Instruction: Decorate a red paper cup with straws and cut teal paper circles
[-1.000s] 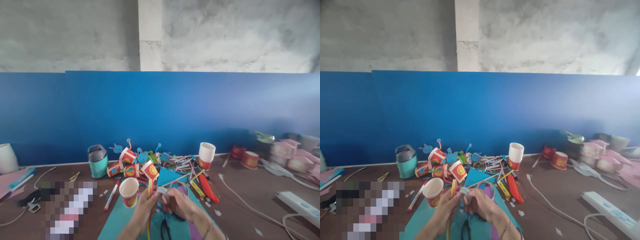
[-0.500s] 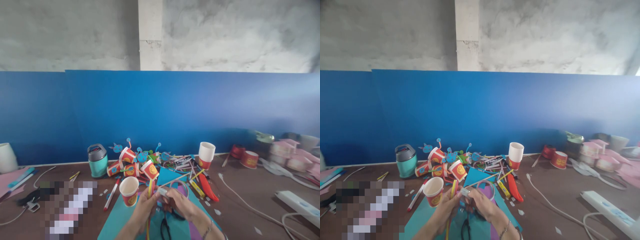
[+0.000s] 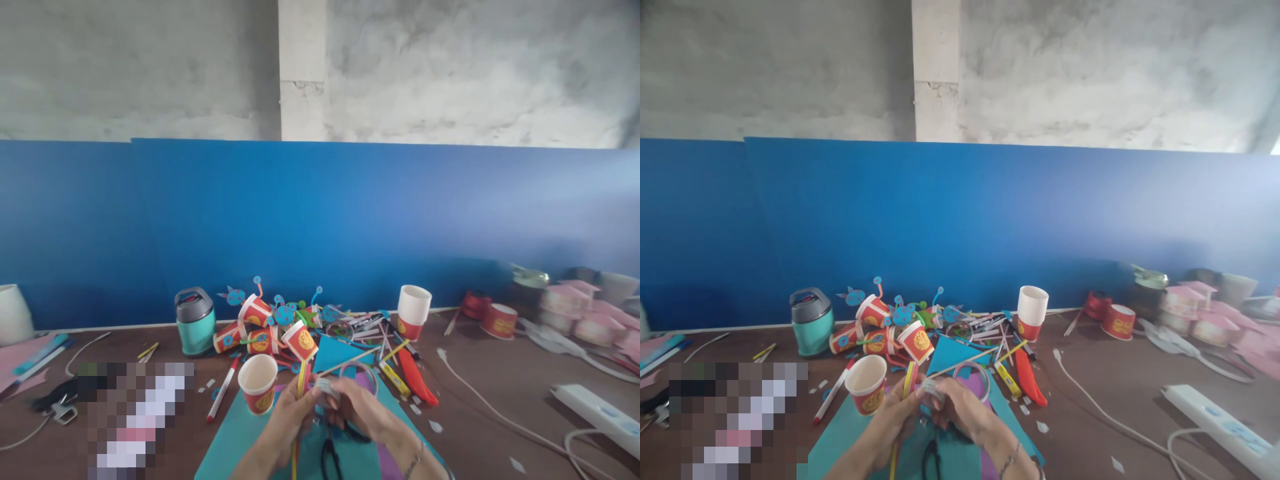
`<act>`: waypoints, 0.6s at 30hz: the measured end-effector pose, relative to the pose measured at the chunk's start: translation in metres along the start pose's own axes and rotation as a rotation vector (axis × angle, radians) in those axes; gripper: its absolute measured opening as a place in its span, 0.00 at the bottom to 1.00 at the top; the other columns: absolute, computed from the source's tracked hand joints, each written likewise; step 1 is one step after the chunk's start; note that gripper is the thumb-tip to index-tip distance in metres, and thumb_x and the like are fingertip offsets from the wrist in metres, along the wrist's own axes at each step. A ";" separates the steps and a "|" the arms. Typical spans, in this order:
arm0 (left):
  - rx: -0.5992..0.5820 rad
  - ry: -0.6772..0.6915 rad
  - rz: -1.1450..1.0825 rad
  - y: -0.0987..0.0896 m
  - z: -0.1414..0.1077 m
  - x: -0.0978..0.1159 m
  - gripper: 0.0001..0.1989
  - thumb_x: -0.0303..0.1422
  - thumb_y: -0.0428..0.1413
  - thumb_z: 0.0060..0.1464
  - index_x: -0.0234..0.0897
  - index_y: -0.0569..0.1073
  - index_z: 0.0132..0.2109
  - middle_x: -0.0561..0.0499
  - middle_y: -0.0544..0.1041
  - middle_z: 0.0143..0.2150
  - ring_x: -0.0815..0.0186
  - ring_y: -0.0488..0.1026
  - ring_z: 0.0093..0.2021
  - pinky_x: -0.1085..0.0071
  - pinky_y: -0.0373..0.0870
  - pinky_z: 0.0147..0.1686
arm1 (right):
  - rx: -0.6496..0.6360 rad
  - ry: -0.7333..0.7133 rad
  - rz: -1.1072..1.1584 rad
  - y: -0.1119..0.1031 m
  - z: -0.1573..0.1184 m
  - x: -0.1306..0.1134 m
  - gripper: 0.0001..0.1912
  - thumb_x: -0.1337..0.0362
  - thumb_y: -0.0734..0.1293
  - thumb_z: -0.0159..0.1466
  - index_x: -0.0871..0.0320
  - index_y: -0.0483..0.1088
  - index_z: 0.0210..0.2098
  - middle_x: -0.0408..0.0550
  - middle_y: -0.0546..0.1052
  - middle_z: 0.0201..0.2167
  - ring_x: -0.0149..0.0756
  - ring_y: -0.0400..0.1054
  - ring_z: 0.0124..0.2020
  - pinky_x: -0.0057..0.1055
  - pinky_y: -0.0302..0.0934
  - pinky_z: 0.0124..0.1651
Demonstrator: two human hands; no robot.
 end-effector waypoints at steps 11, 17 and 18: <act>-0.016 -0.005 0.000 0.000 0.002 -0.008 0.31 0.55 0.67 0.37 0.39 0.72 0.41 0.60 0.65 0.18 0.75 0.57 0.15 0.75 0.49 0.19 | -0.008 -0.022 -0.028 -0.001 -0.004 -0.003 0.09 0.56 0.63 0.52 0.54 0.67 0.23 0.43 0.63 0.21 0.32 0.57 0.21 0.32 0.48 0.25; -0.052 -0.005 -0.009 0.005 -0.001 -0.003 0.29 0.53 0.67 0.39 0.38 0.72 0.41 0.64 0.59 0.15 0.77 0.51 0.13 0.76 0.47 0.18 | 0.092 -0.021 -0.075 -0.008 0.002 0.003 0.07 0.60 0.63 0.52 0.55 0.65 0.22 0.40 0.62 0.18 0.31 0.58 0.20 0.29 0.48 0.23; -0.060 -0.005 -0.026 0.006 -0.001 -0.001 0.29 0.53 0.67 0.39 0.38 0.72 0.42 0.64 0.59 0.15 0.78 0.49 0.13 0.76 0.47 0.18 | 0.105 -0.024 -0.082 -0.008 0.003 0.003 0.07 0.60 0.64 0.52 0.55 0.64 0.21 0.39 0.60 0.17 0.30 0.56 0.19 0.29 0.47 0.22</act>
Point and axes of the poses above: each hand's wrist, its own z-axis towards the middle knuckle, its own y-axis out of the palm, x = y × z, the point moved 9 cm from there along z, towards the middle knuckle
